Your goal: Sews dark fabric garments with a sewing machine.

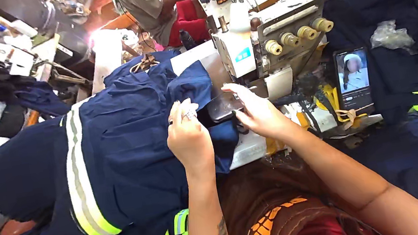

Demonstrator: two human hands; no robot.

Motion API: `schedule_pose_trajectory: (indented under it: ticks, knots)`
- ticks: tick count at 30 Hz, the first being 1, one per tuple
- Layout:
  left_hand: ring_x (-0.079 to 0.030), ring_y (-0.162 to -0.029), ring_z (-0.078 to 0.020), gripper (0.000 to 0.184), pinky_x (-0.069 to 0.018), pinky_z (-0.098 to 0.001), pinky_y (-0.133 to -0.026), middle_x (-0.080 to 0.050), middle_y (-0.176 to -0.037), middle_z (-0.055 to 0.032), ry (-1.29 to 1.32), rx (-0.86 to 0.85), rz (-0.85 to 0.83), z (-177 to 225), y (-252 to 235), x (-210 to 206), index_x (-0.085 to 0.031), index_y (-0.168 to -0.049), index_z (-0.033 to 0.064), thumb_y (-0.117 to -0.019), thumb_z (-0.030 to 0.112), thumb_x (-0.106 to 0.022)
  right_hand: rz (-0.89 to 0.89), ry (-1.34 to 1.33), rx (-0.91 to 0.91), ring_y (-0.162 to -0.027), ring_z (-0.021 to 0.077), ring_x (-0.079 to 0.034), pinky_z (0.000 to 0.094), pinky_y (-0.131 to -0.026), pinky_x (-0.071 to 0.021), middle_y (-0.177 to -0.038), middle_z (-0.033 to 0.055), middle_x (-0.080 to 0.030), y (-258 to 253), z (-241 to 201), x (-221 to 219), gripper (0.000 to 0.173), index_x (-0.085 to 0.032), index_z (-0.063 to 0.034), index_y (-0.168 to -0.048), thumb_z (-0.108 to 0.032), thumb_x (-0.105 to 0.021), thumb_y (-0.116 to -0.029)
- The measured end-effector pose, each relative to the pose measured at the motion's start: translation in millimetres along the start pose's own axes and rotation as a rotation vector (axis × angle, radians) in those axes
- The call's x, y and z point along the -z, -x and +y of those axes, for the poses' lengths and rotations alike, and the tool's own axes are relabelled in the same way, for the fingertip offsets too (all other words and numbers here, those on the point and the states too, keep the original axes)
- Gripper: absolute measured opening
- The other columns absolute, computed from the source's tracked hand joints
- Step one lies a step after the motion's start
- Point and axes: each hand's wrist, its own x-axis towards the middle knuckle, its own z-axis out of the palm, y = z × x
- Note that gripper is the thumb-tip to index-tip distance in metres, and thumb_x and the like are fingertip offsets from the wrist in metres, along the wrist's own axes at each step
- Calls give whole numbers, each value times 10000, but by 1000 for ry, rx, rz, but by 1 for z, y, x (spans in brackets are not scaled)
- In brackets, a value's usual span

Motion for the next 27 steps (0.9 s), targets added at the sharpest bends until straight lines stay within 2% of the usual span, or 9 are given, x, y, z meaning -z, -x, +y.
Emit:
schedule_pose_trajectory:
  ticks: [2,6,9,14,17,21,23,25,27]
  knots:
    - [-658,-1248,-274,260,-541,-426,-1010,-746,-1208,-107,1,-1,68,5,14,13,-750,-982,8,-1014,-28,-494,-53,-74,-16,-656,176,-675,387,-573,-599,-1204,86,-684,-1,1,-6,585,-423,-115,-1504,24,-546,-949]
    - [-675,-1209,-300,206,-580,-451,-936,-741,-1205,-125,72,-23,-50,16,54,12,-760,-1018,22,-991,8,-555,-22,31,-163,-809,232,-705,481,-710,-601,-984,82,-710,29,6,10,353,-555,-98,-1342,-27,-548,-995]
    - [-701,-1165,-308,236,-606,-454,-886,-746,-1202,-124,142,-100,-177,29,88,-15,-772,-1105,44,-962,4,-589,43,104,-311,-856,253,-699,510,-734,-587,-1031,106,-699,40,27,29,259,-559,-70,-1257,-24,-511,-1007]
    - [-726,-1114,-289,265,-611,-403,-827,-756,-1186,-116,146,-166,-155,39,118,-41,-785,-1106,58,-932,-16,-600,98,288,-416,-978,314,-676,533,-851,-555,-1112,178,-672,56,36,62,232,-630,-17,-1169,34,-482,-998]
    - [-726,-1116,-285,255,-610,-387,-829,-758,-1180,-114,150,-168,-146,37,120,-37,-784,-1102,58,-942,-10,-598,-33,345,-456,-1012,323,-688,569,-881,-557,-1159,166,-681,82,37,89,259,-641,-34,-1235,2,-509,-1015]
    - [-732,-1100,-277,255,-610,-379,-808,-761,-1173,-107,157,-160,-142,36,120,-34,-788,-1096,68,-945,-6,-596,-129,437,-384,-1260,369,-606,674,-1045,-432,-1372,144,-639,139,26,128,371,-654,-115,-1357,-142,-612,-990]
    - [-729,-1111,-280,270,-612,-388,-829,-759,-1182,-104,195,-148,-163,35,120,-32,-789,-1106,71,-950,-14,-586,-27,444,-417,-1047,302,-696,596,-913,-541,-1201,127,-707,167,10,149,334,-669,-120,-1320,-218,-550,-1024]
    - [-730,-1108,-289,263,-613,-423,-867,-761,-1164,-123,266,-121,-182,31,113,-24,-785,-1099,52,-963,-16,-572,163,408,-462,-739,153,-717,388,-671,-625,-949,57,-744,187,-11,167,300,-702,-93,-1198,-270,-512,-1048]
    - [-727,-1095,-309,250,-597,-461,-899,-759,-1134,-155,262,-81,-168,14,98,-5,-777,-1072,20,-974,-4,-549,296,331,-446,-545,33,-611,215,-486,-535,-738,-14,-683,202,-22,181,271,-722,-78,-1096,-262,-533,-1031]
